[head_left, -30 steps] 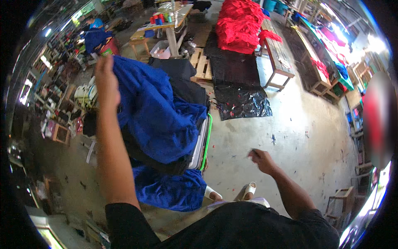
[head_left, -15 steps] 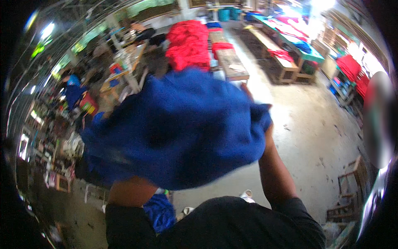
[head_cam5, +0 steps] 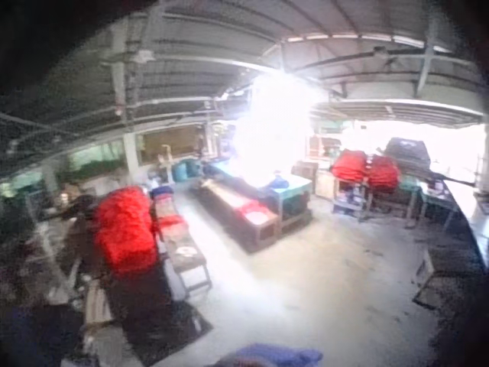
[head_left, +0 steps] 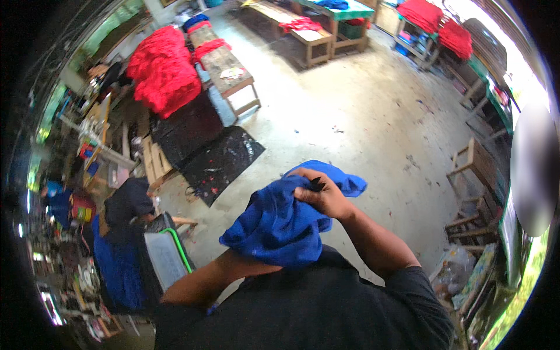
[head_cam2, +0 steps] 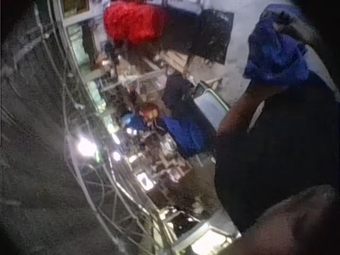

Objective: The person trims loose threads and edges from a blue fabric item using small scissors. They repeatedly adjust the fabric, cut small sections, and place the trimmed pieces onto a nearby pile.

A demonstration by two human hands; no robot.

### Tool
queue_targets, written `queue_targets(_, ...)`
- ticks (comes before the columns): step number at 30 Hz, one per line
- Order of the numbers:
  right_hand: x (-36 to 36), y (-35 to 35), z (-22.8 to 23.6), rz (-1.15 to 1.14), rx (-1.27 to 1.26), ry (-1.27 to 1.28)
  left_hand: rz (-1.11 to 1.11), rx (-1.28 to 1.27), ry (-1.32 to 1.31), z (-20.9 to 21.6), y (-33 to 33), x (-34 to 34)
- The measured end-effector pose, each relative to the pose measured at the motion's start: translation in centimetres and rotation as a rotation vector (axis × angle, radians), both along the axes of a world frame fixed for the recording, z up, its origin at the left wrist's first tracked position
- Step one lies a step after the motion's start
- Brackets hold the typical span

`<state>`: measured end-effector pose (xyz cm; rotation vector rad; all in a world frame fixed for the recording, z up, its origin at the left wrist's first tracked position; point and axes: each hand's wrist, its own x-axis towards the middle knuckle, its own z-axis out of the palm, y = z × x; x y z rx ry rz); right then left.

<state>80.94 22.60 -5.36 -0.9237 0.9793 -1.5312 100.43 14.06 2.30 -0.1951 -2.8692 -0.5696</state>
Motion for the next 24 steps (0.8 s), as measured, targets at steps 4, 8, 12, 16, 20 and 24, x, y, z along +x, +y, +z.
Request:
queue_targets(4, -8.7, 1.2, 0.1, -0.215, 0.039, -0.028, 0.444, 0.611, -0.4, -3.3, -5.1, -3.4)
queue_targets(8, -16.4, 0.9, -0.3, -0.388, 0.105, -0.075, 0.356, 0.69, 0.166, -6.4, -10.4, -11.4)
queue_targets(12, -24.2, -1.4, -1.0, -0.48, 0.12, -0.103, 0.091, 0.401, 0.321, -5.8, -14.4, -24.3)
queue_targets(16, -31.6, -4.1, -0.3, -0.696, 0.157, -0.208, 0.05, 0.365, 0.232, -5.2, -19.9, -36.5)
queue_targets(20, -38.4, -4.9, -0.9, -0.824, 0.16, -0.274, -0.139, 0.276, 0.073, -4.3, -22.2, -47.3)
queue_targets(24, -46.6, -5.9, -2.1, -0.884, 0.153, -0.225, -0.352, 0.551, -0.112, -3.0, -25.4, -55.7)
